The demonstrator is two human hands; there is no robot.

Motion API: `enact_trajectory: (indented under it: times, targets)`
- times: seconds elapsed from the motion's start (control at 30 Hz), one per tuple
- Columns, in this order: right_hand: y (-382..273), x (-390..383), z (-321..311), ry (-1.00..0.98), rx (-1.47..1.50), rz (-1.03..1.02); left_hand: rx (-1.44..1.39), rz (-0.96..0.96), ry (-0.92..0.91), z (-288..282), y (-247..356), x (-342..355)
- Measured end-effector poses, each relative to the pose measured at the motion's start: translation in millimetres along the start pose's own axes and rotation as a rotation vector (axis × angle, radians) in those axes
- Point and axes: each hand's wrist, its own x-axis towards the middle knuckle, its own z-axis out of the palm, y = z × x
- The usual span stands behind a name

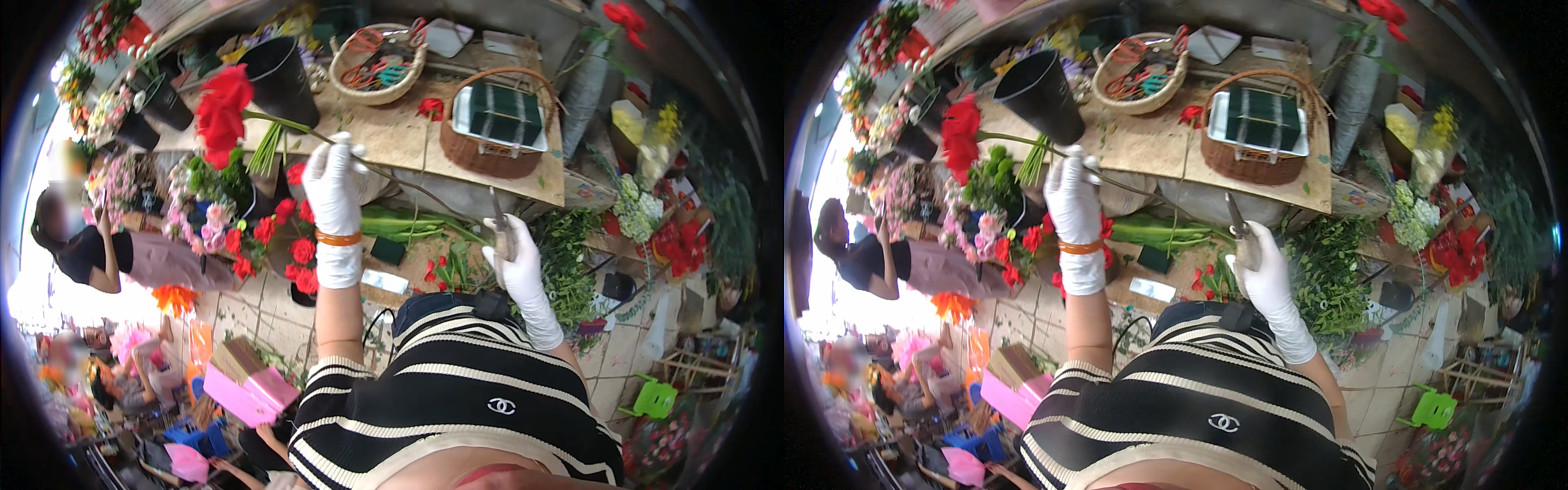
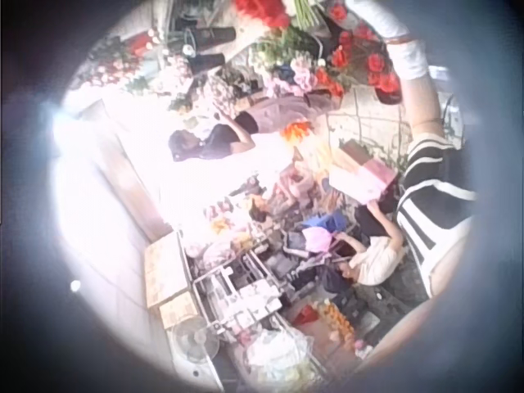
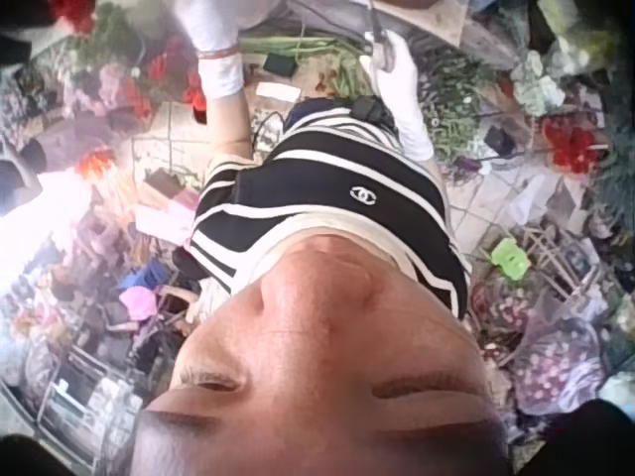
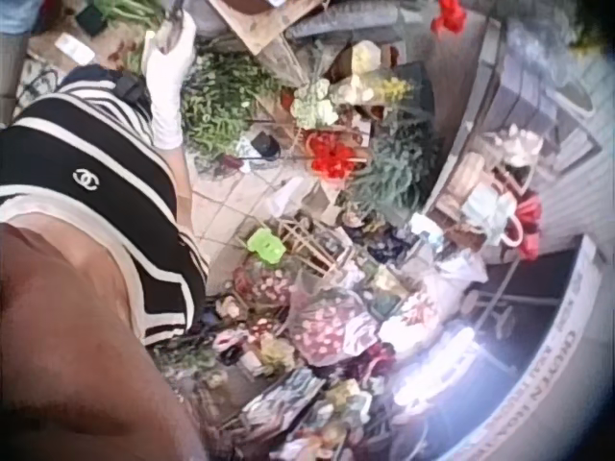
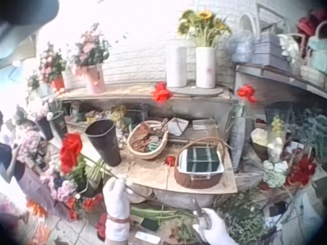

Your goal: The person prepares roses by using shears to trim leaves and stems, and then places the individual flowers into a basket containing floral foam.

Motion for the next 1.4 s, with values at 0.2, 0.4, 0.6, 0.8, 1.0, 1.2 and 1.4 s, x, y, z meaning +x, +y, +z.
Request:
enact_trajectory:
  times: [0.2, 0.4, 0.6, 0.8, 1.0, 1.2, 1.4]
  targets:
    - [50, -1, -26, 0.186, 0.167, 0.255, -0.034, -0.206, -0.218, 60, -50, -31]
    - [78, -21, -57, 0.065, 0.641, 0.412, 0.070, -0.261, -0.668, 91, -72, -74]
    - [98, -39, -64, -0.068, 0.732, 0.465, 0.366, -0.278, -1.169, 82, -95, -96]
    - [99, -47, -70, -0.124, 0.724, 0.495, 0.220, -0.260, -1.072, 98, -105, -106]
    - [66, -50, -75, 0.294, 0.529, 0.297, 0.317, -0.205, -0.819, 134, -111, -78]
    - [29, -84, -96, 0.367, 0.478, 0.200, 0.205, -0.221, -0.708, 163, -140, -62]
    - [5, -93, -89, 0.166, 0.471, 0.289, -0.083, -0.361, -0.690, 161, -131, -77]
